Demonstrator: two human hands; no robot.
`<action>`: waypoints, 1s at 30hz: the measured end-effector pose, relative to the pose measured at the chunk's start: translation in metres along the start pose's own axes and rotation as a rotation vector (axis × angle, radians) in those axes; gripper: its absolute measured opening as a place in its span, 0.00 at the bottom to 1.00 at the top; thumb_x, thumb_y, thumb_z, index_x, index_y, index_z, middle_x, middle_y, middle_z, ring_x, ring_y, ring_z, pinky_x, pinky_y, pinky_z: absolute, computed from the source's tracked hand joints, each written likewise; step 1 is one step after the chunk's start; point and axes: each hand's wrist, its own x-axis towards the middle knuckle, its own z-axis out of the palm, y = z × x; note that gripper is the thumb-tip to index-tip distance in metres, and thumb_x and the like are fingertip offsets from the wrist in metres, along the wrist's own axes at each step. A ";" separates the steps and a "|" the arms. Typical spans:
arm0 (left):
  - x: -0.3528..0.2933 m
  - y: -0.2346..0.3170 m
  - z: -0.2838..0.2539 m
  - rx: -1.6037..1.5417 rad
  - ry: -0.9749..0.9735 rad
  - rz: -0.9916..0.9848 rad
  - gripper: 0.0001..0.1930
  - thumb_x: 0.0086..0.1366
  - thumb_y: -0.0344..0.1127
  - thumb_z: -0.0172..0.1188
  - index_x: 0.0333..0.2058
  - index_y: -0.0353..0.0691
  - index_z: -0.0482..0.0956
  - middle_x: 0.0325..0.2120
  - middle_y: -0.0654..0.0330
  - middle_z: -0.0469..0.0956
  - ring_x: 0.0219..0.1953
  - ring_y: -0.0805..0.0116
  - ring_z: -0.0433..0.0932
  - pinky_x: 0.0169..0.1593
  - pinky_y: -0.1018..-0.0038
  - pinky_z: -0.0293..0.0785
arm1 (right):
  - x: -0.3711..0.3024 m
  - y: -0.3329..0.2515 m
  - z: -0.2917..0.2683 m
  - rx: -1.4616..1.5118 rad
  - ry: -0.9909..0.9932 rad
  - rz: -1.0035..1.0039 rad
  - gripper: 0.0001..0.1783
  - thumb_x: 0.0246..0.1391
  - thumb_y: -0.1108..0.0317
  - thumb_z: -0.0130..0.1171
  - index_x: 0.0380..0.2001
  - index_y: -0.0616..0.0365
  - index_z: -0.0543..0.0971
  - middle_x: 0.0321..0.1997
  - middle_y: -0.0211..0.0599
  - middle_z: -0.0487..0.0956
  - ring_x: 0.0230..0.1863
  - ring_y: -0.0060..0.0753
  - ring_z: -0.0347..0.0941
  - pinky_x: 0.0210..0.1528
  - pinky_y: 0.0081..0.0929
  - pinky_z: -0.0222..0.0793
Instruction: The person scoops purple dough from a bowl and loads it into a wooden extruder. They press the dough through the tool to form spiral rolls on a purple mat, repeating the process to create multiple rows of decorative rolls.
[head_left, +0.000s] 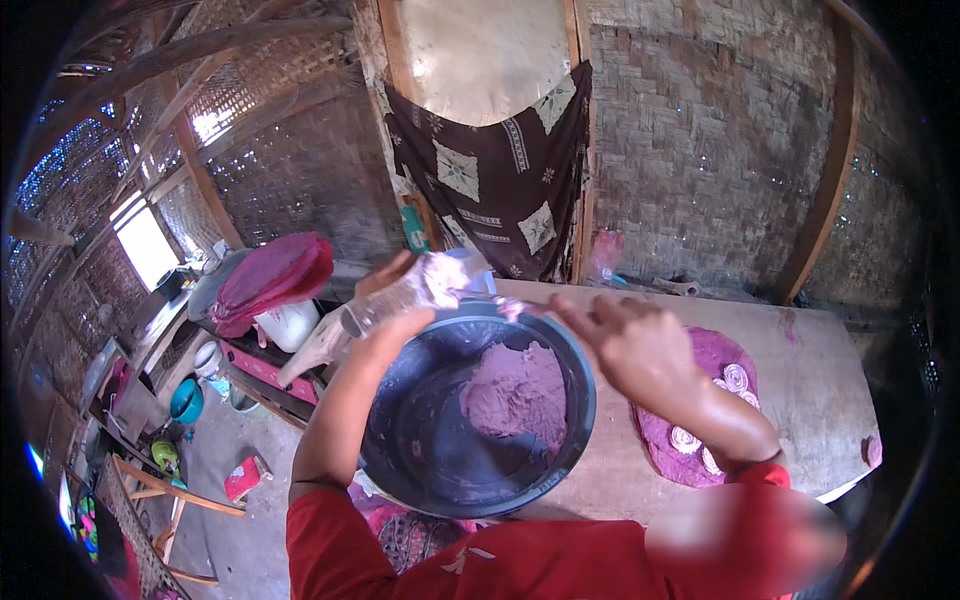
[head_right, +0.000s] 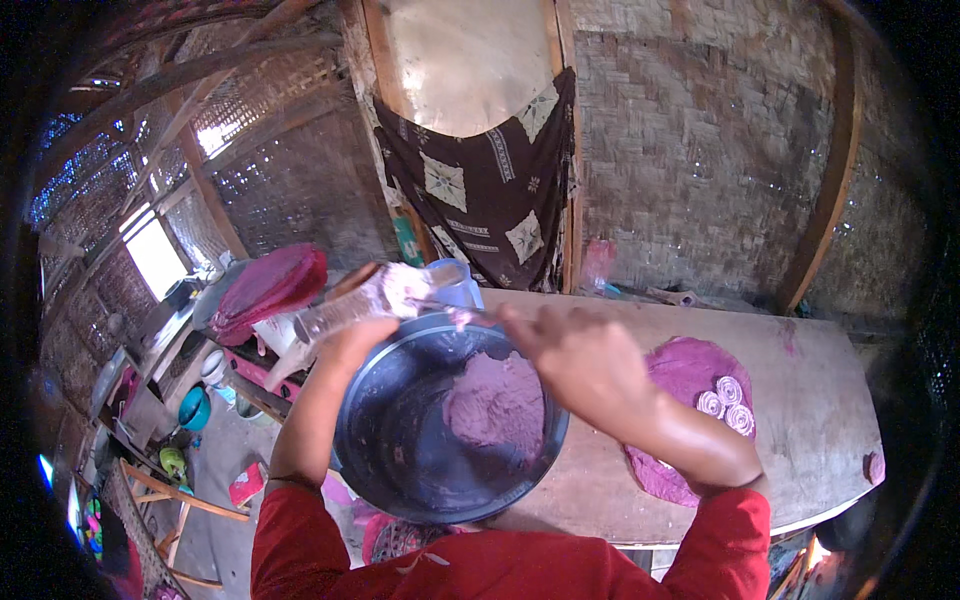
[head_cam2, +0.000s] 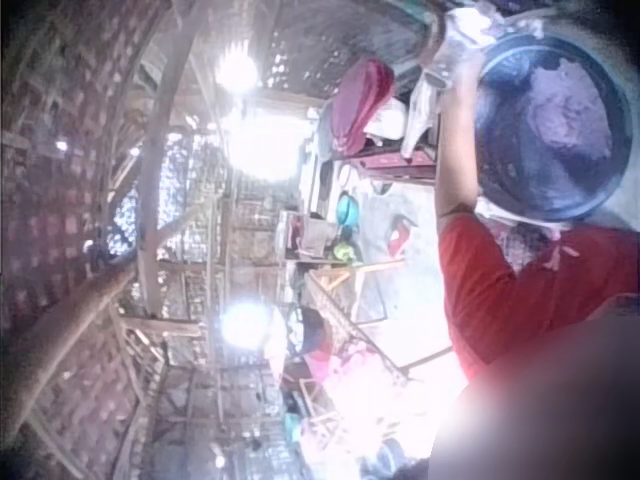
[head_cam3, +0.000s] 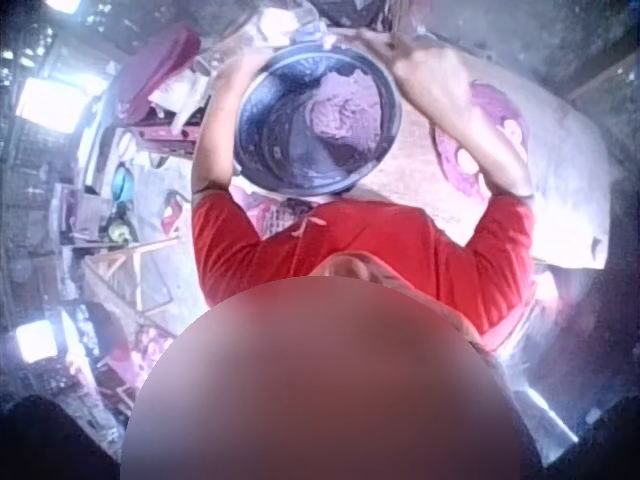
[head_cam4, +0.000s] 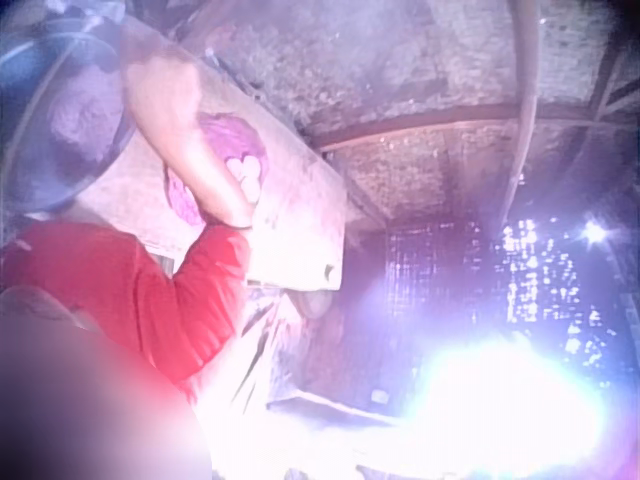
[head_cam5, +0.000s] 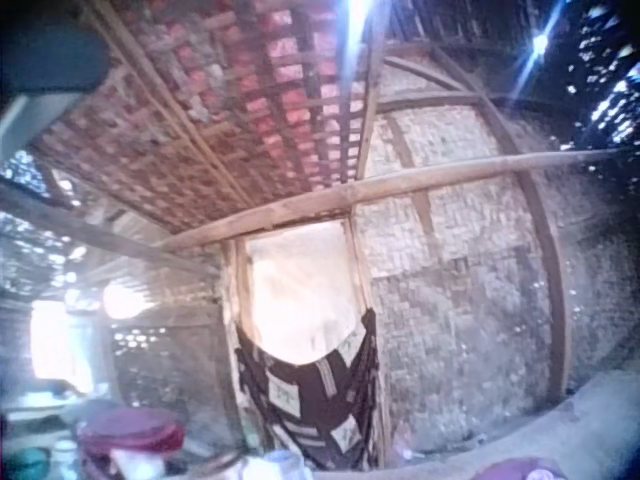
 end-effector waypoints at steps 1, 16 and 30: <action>0.009 -0.004 0.002 -0.028 -0.080 -0.059 0.11 0.54 0.41 0.63 0.36 0.47 0.81 0.36 0.56 0.81 0.40 0.55 0.80 0.43 0.60 0.75 | -0.003 0.009 -0.002 0.113 -0.101 0.086 0.27 0.50 0.69 0.55 0.57 0.45 0.74 0.27 0.37 0.75 0.25 0.33 0.77 0.22 0.32 0.71; 0.028 -0.012 0.013 0.018 0.250 -0.115 0.11 0.48 0.36 0.64 0.33 0.43 0.81 0.32 0.51 0.81 0.38 0.51 0.80 0.41 0.61 0.77 | 0.000 -0.037 0.102 1.313 0.075 0.535 0.19 0.64 0.74 0.50 0.57 0.66 0.71 0.35 0.43 0.80 0.36 0.24 0.72 0.42 0.27 0.71; 0.029 -0.033 0.022 0.140 0.322 0.210 0.14 0.49 0.45 0.64 0.30 0.44 0.77 0.29 0.59 0.75 0.32 0.56 0.78 0.35 0.64 0.77 | 0.003 0.008 0.049 1.060 -0.105 0.297 0.19 0.61 0.68 0.52 0.55 0.55 0.76 0.46 0.58 0.79 0.47 0.55 0.79 0.46 0.39 0.75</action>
